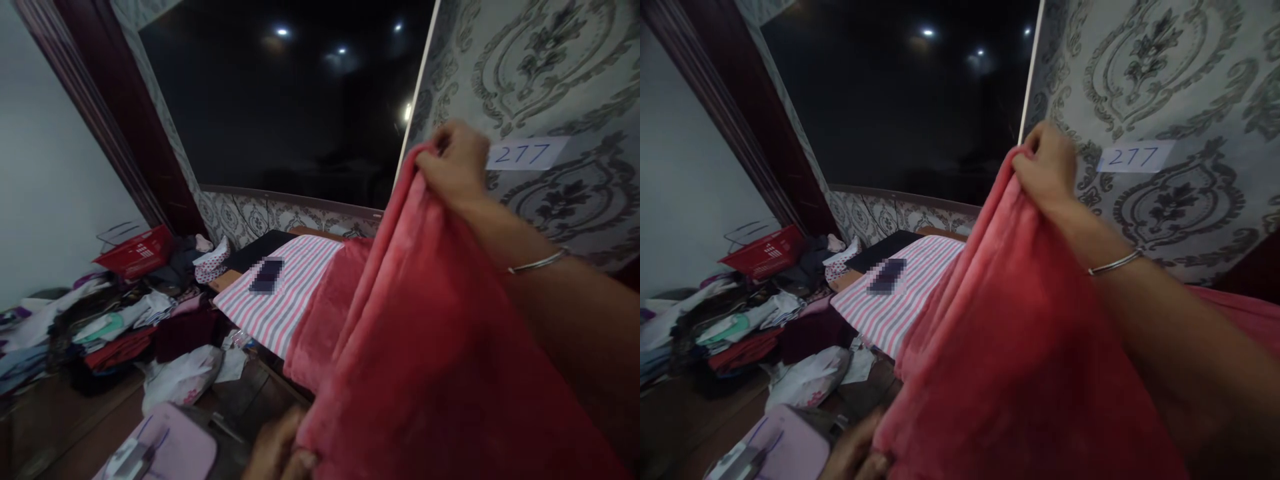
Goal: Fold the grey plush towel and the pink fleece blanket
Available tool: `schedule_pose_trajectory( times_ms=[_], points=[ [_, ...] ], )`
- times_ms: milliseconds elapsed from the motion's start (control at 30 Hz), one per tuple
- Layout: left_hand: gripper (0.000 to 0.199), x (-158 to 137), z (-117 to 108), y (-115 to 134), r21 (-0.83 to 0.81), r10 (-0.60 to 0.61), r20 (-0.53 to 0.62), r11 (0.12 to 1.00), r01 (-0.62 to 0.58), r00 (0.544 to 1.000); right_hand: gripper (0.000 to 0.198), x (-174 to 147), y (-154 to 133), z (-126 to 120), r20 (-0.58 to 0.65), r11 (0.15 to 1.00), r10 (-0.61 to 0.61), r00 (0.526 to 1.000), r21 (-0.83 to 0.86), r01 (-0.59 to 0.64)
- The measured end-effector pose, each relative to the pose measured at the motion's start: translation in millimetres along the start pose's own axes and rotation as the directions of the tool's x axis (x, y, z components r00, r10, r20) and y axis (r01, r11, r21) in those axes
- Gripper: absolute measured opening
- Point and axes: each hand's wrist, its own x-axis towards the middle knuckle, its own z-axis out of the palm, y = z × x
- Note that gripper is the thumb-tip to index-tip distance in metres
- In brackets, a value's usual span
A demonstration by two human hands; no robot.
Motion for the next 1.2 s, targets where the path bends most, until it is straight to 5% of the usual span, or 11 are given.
schedule_pose_trajectory(
  times_ms=[100,200,333,567,633,767,867,967,1200],
  points=[
    [0.047,15,-12,8,-0.028,-0.038,-0.199,0.999,0.033,0.979,0.019,11,-2,3,-0.085,1.000,0.009,0.996,0.015,-0.008],
    [0.055,41,-13,5,-0.077,-0.063,-0.099,0.995,0.056,0.993,0.021,-8,3,40,0.115,0.981,0.159,0.981,-0.130,-0.143],
    [0.055,56,-11,-22,-0.123,-0.145,-0.049,0.983,0.138,0.988,0.027,-45,13,87,0.361,0.906,0.331,0.872,-0.382,-0.185],
    [0.058,52,-12,-45,-0.145,-0.241,-0.037,0.962,0.233,0.970,0.032,-62,29,100,0.547,0.886,0.344,0.763,-0.458,-0.071],
    [0.060,53,-12,-38,-0.143,-0.259,-0.091,0.959,0.244,0.962,0.028,-57,33,95,0.541,0.894,0.331,0.773,-0.443,-0.073],
    [0.067,46,-11,-12,-0.132,-0.310,-0.238,0.949,0.286,0.920,0.030,-29,33,72,0.396,0.942,0.266,0.879,-0.302,-0.149],
    [0.059,40,-9,13,-0.101,-0.187,-0.308,0.981,0.163,0.933,0.036,1,26,55,0.159,0.978,0.175,0.972,-0.146,-0.152],
    [0.052,47,-11,31,-0.058,-0.070,-0.379,0.997,0.052,0.923,0.034,19,17,58,-0.045,0.994,0.106,0.993,0.018,-0.105],
    [0.053,80,-11,1,-0.206,-0.217,-0.326,0.966,0.156,0.920,0.033,-33,23,136,0.226,0.953,0.299,0.927,-0.018,-0.302]
  ],
)
